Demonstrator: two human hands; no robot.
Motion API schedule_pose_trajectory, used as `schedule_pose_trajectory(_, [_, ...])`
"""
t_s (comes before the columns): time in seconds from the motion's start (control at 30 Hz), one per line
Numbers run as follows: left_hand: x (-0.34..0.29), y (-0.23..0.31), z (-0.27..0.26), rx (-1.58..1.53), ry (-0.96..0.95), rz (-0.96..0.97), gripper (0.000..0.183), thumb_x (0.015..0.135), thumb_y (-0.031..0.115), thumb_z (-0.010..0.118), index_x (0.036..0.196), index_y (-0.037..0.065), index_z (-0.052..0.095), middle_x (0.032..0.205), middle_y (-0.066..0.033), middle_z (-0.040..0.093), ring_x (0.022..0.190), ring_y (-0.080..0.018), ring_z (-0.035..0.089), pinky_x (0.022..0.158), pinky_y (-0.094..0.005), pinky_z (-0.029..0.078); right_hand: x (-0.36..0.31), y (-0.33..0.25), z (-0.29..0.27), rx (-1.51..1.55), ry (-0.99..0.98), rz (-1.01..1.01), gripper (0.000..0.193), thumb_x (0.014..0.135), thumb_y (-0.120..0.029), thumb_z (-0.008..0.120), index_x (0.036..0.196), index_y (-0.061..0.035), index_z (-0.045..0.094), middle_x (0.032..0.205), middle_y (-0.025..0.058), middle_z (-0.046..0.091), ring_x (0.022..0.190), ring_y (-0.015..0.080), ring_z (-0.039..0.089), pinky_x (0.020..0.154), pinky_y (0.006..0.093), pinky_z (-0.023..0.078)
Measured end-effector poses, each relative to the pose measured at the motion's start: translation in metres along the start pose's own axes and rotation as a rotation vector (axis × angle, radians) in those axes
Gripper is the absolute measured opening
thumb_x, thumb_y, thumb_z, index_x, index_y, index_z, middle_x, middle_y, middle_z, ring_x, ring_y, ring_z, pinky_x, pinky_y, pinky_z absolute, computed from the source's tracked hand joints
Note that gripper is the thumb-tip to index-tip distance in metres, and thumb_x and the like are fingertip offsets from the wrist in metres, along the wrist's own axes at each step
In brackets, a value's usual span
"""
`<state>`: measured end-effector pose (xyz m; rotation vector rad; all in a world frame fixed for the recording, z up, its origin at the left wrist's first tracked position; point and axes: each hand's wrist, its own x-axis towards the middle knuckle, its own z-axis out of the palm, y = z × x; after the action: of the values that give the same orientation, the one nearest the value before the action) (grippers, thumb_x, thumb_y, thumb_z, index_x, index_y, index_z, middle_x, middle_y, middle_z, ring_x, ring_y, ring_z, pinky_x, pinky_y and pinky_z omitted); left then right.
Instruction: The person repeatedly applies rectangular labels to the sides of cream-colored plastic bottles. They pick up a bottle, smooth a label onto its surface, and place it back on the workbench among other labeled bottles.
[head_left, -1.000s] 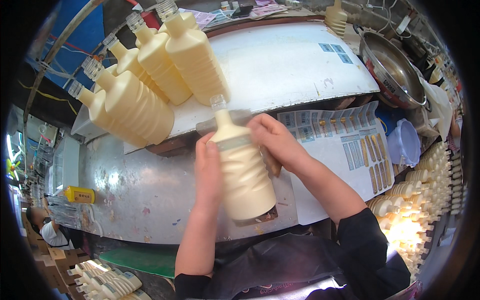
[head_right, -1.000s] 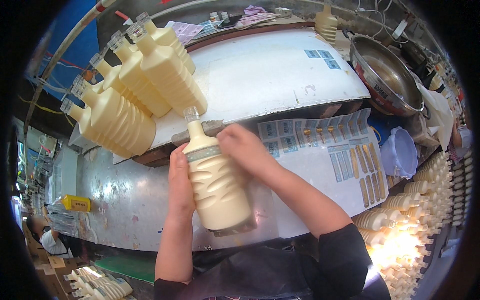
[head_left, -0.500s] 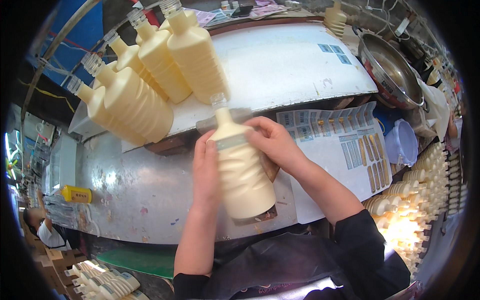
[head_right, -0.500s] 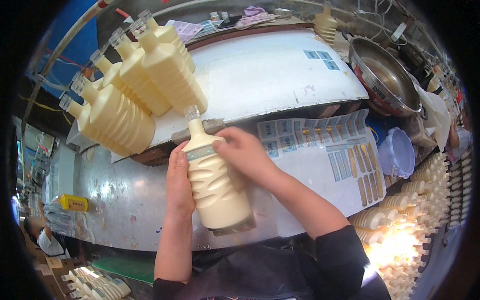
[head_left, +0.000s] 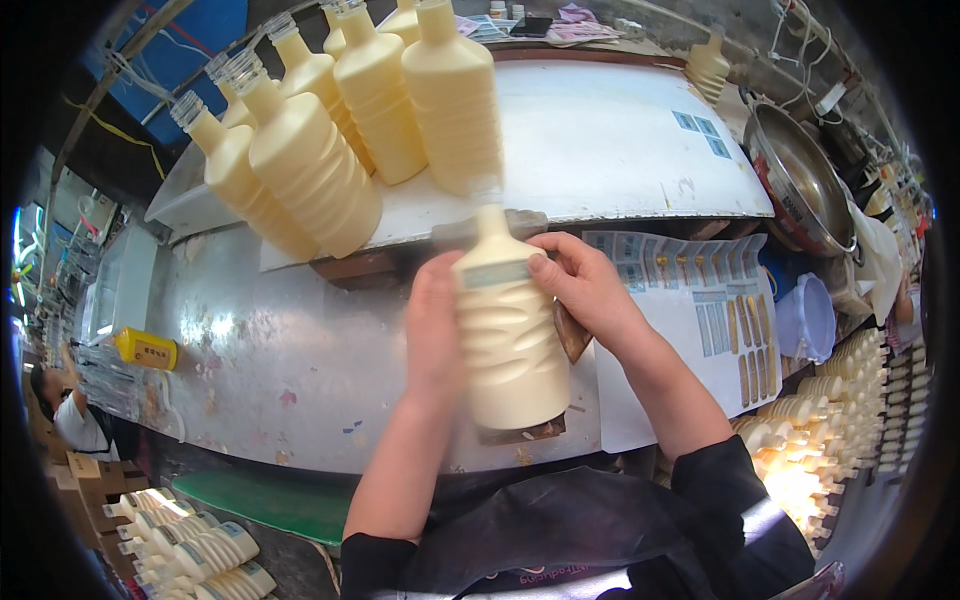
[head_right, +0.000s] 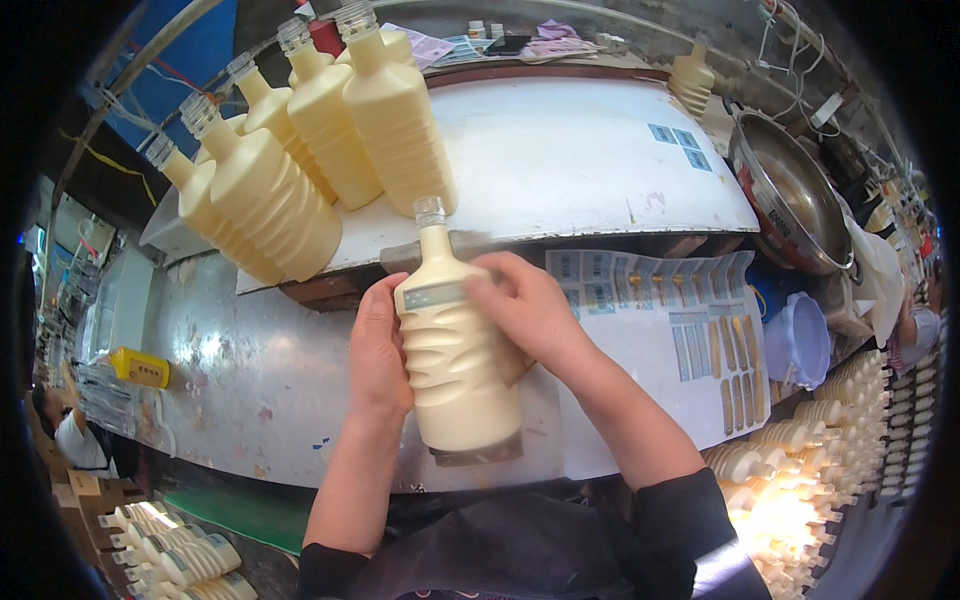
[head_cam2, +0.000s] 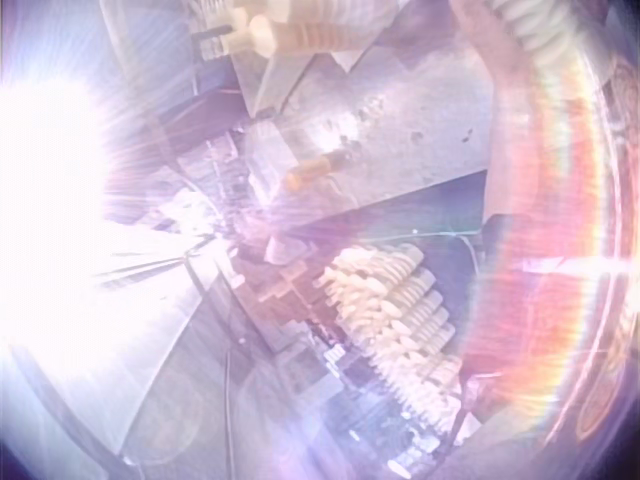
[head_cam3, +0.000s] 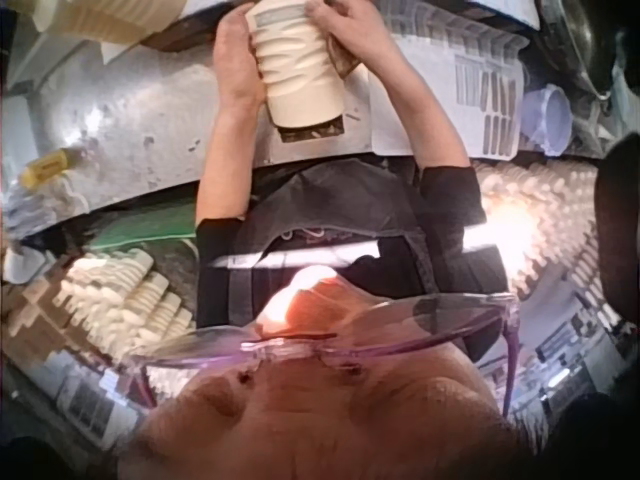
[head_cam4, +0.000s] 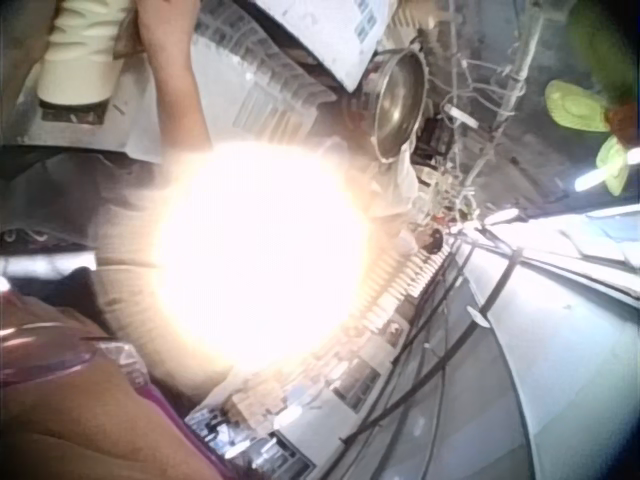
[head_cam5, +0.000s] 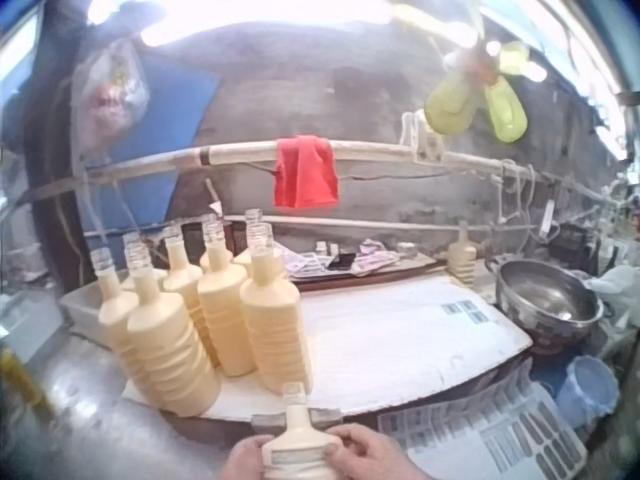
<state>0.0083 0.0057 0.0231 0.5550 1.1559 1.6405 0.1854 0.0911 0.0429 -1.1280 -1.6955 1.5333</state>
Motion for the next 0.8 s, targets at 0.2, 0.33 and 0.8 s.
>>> schedule_pose_trajectory(0.2, [-0.004,0.002,0.008,-0.008,0.019,0.032,0.029,0.104,0.021,0.066,0.127,0.004,0.06,0.114,-0.0047,0.064,0.101,-0.0106,0.061,0.09,-0.0285,0.055,0.0,-0.005,0.004,-0.019,0.03,0.05,0.033,0.099,-0.023,0.07,0.122,0.0001,0.064,0.091,0.0005,0.067,0.082,0.0038,0.058,0.073,0.0216,0.048])
schedule_pose_trajectory(0.33, [-0.004,0.003,0.007,-0.043,0.018,0.022,0.029,0.104,0.019,0.066,0.128,0.003,0.06,0.113,-0.0053,0.065,0.099,-0.0107,0.062,0.089,-0.0285,0.055,-0.002,-0.006,0.006,-0.049,0.047,0.051,0.033,0.099,-0.022,0.07,0.121,0.0008,0.064,0.091,0.0008,0.068,0.081,0.0038,0.059,0.072,0.0216,0.048])
schedule_pose_trajectory(0.8, [-0.026,-0.005,-0.011,0.088,-0.104,0.011,0.052,0.107,0.025,0.054,0.151,0.003,0.037,0.142,-0.0129,0.051,0.125,-0.0216,0.055,0.107,-0.0365,0.046,-0.016,-0.011,-0.011,0.235,-0.055,0.155,0.044,0.107,-0.029,0.057,0.14,-0.0001,0.056,0.088,-0.003,0.06,0.056,-0.0002,0.046,0.052,0.0158,0.038])
